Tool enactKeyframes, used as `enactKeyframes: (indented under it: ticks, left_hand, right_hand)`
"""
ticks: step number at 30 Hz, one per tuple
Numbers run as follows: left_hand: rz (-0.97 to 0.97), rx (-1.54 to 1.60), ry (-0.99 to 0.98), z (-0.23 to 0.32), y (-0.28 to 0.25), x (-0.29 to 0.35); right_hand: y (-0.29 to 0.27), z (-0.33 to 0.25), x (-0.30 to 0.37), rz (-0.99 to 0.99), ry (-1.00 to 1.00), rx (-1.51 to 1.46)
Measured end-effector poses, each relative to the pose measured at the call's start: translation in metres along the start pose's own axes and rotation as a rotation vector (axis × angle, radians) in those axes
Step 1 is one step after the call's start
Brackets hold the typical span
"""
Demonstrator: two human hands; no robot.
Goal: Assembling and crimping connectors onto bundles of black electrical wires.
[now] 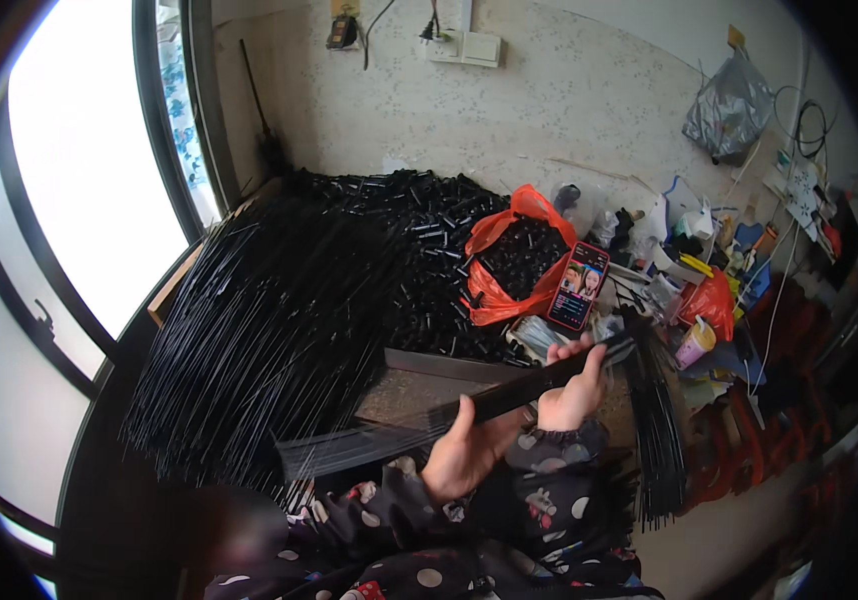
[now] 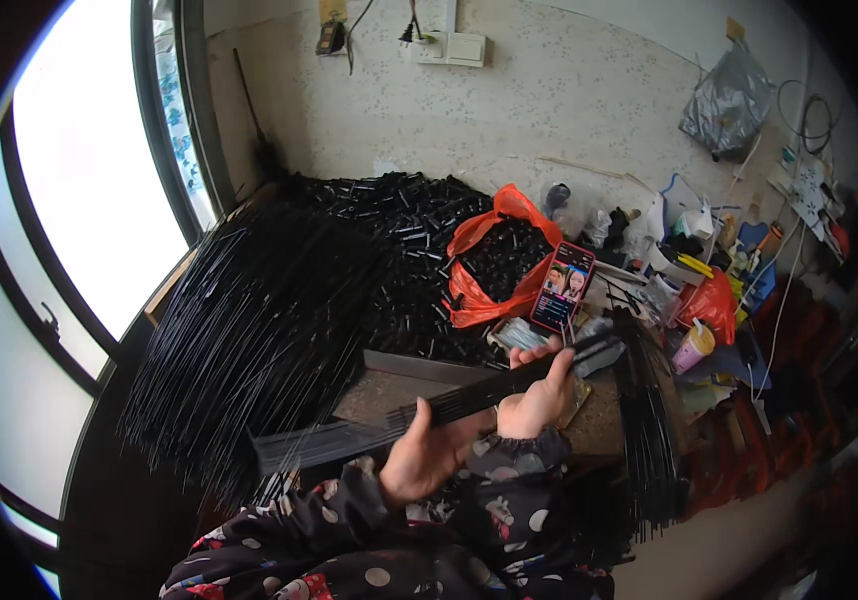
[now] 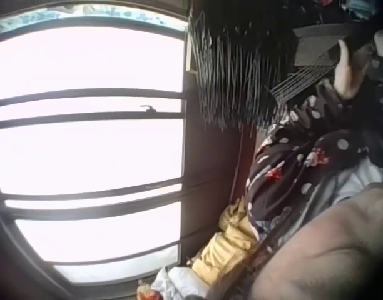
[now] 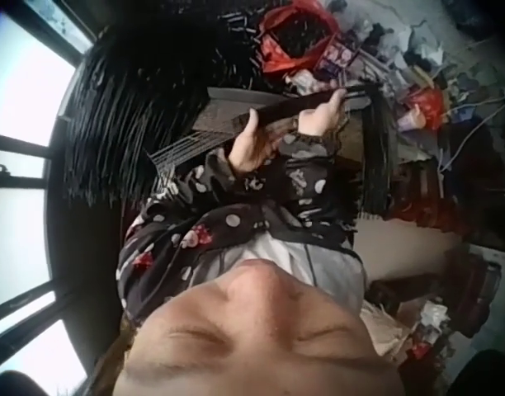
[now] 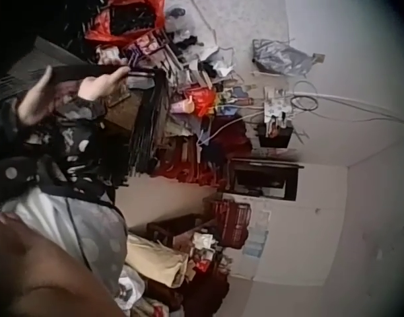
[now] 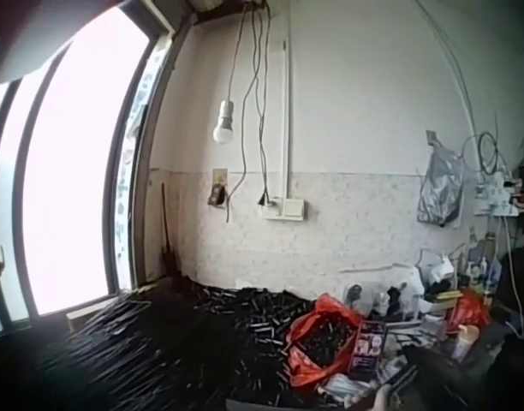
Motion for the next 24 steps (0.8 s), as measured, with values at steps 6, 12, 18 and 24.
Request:
enactKeyframes:
  ticks: [6, 12, 18, 24]
  left_hand:
    - [-0.352, -1.431, 0.461, 0.056, 0.097, 0.052]
    - [-0.148, -1.487, 0.732, 0.117, 0.102, 0.009]
    - [-0.226, -1.484, 0.109, 0.086, 0.029, -0.028]
    - [-0.676, -1.078, -0.216, 0.128, 0.054, -0.071]
  right_hand:
    - [0.059, -0.036, 0.046, -0.465, -0.172, 0.208]
    - [-0.027, 0.067, 0.103, -0.784, 0.234, 0.500]
    - [-0.056, 0.099, 0.113, -0.767, 0.456, 0.378]
    - [-0.082, 0.092, 0.107, -0.635, 0.442, 0.394]
Point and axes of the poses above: each hand's wrist, its own x-axis away from the middle knuckle, its own y-axis out of the palm, z = x × y, the point moved 9 cm from there along -x, towards the middle knuckle, and after that the axes turned 7 degrees about -y, right-handed, at the moved point
